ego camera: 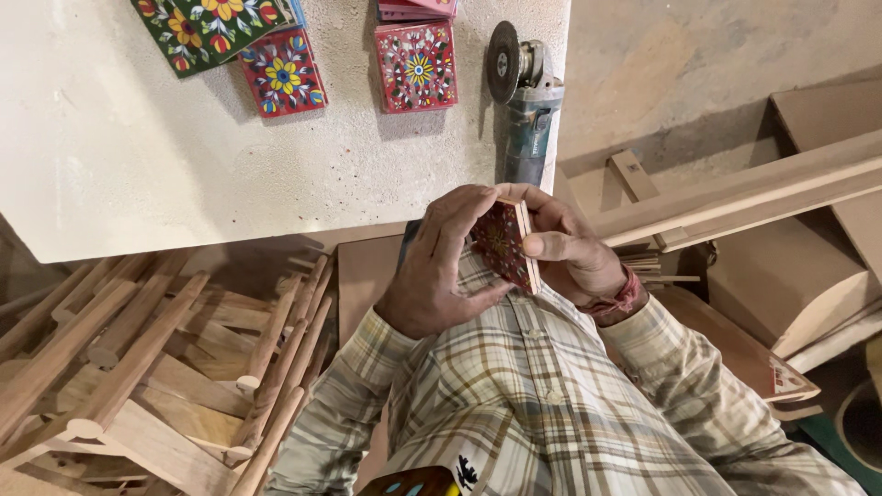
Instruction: The person stands at a workbench holding painted wooden boxes and uses an angle grinder to grind and smooth their edges, picking up boxes one at a time, turning them to grind different sides, and placing them back on the table with other finished boxes.
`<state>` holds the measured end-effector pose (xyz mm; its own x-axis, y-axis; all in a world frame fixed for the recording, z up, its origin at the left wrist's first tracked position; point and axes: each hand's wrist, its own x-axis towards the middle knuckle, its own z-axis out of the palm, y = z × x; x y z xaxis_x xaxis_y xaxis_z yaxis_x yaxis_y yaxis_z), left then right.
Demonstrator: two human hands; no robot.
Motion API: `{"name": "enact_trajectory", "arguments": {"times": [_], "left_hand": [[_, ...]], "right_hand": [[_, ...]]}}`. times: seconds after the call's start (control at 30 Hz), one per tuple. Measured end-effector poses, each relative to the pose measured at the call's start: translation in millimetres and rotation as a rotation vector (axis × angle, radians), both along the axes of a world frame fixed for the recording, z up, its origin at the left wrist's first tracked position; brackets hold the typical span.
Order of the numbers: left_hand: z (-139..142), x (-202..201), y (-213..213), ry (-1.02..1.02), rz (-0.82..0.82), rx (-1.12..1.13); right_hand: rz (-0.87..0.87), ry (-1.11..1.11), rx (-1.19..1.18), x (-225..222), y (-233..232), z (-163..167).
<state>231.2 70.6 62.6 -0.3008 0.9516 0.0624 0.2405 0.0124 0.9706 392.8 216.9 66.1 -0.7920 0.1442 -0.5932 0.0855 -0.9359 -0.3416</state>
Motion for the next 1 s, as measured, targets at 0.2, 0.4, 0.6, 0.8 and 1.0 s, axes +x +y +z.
{"name": "enact_trajectory", "arguments": {"times": [0.2,0.4,0.6,0.8,1.0], "left_hand": [[-5,-6,3,-0.028,0.004,-0.04],[-55,-37,-12,0.222,0.024,-0.236],[-129,-72,-20,0.602,-0.013,-0.445],[-150,-89,-23,0.813,-0.049,-0.454],[-152,-143,-22,0.812,0.111,-0.503]], "right_hand": [[0.013,-0.023,0.031,-7,4,-6],[0.177,-0.294,0.31,-24,2,-35],[0.188,-0.394,0.303,-22,2,-51],[0.149,-0.369,0.297,-27,5,-52],[0.121,-0.41,0.262,-28,7,-54]]}}
